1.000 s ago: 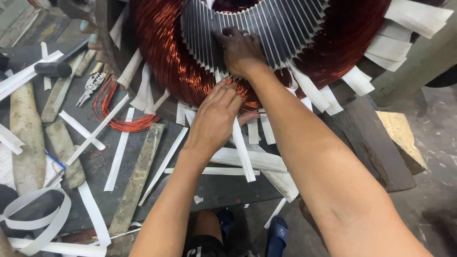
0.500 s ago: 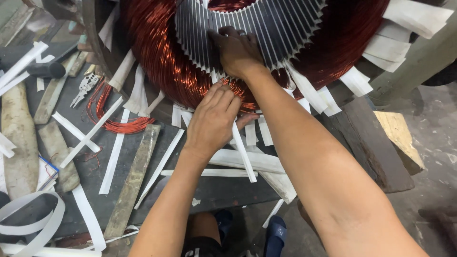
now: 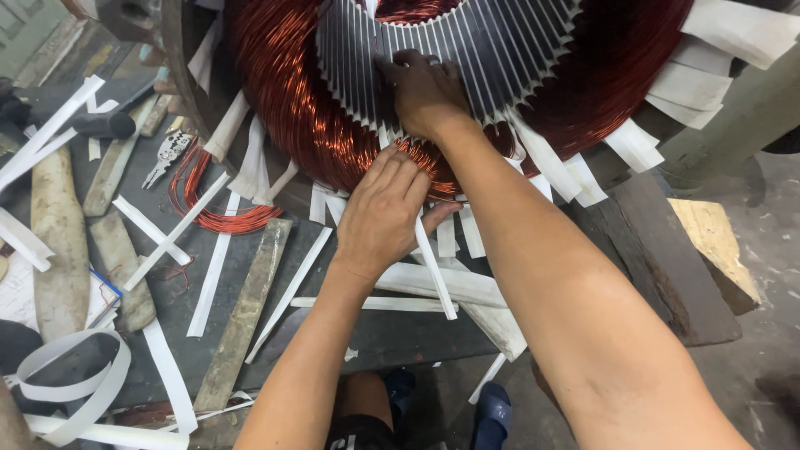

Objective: Repairing an electric motor stator by inserting insulation strips and tapping windings with a mallet

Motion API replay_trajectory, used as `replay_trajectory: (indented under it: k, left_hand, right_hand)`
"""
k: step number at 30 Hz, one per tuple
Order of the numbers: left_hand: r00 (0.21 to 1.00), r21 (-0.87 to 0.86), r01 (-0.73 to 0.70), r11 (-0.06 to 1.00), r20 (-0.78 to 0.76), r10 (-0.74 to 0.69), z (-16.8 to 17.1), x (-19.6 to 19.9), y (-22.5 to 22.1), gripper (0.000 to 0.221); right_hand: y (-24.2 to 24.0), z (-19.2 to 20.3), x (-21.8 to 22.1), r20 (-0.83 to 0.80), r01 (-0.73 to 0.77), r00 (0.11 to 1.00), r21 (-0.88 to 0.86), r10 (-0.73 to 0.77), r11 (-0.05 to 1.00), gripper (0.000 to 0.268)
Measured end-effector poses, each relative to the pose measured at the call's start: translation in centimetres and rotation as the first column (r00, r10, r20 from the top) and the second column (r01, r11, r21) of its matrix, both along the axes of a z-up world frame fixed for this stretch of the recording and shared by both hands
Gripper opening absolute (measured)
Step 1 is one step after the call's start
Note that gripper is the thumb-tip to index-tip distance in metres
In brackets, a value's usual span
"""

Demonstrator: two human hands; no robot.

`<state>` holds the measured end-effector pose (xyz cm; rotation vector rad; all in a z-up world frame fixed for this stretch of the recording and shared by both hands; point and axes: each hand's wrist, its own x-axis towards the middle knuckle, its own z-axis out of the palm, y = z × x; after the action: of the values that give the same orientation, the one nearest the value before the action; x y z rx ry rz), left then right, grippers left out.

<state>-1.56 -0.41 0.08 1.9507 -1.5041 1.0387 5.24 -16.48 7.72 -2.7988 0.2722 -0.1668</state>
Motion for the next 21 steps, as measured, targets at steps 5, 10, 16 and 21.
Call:
replay_trajectory:
  k: [5, 10, 16, 21]
  left_hand:
    - [1.0, -0.001, 0.002, 1.0, -0.006, -0.002, -0.2, -0.1, -0.3, 0.048]
    - [1.0, 0.022, -0.026, 0.999, 0.01, 0.025, -0.1, -0.2, -0.3, 0.05]
    - [1.0, 0.031, -0.018, 0.999, -0.006, 0.018, -0.3, -0.1, -0.4, 0.05]
    - [1.0, 0.028, -0.017, 0.999, -0.007, 0.017, -0.3, -0.1, -0.4, 0.05]
  right_hand:
    - [-0.4, -0.4, -0.1, 0.008, -0.027, 1.0, -0.038, 0.027, 0.999, 0.097]
    - [-0.1, 0.2, -0.7, 0.008, 0.018, 1.0, 0.059, -0.018, 0.998, 0.084]
    - [-0.6, -0.6, 0.2, 0.011, -0.013, 1.0, -0.017, 0.013, 1.0, 0.094]
    - [-0.3, -0.2, -0.3, -0.003, 0.001, 1.0, 0.014, -0.001, 1.0, 0.092]
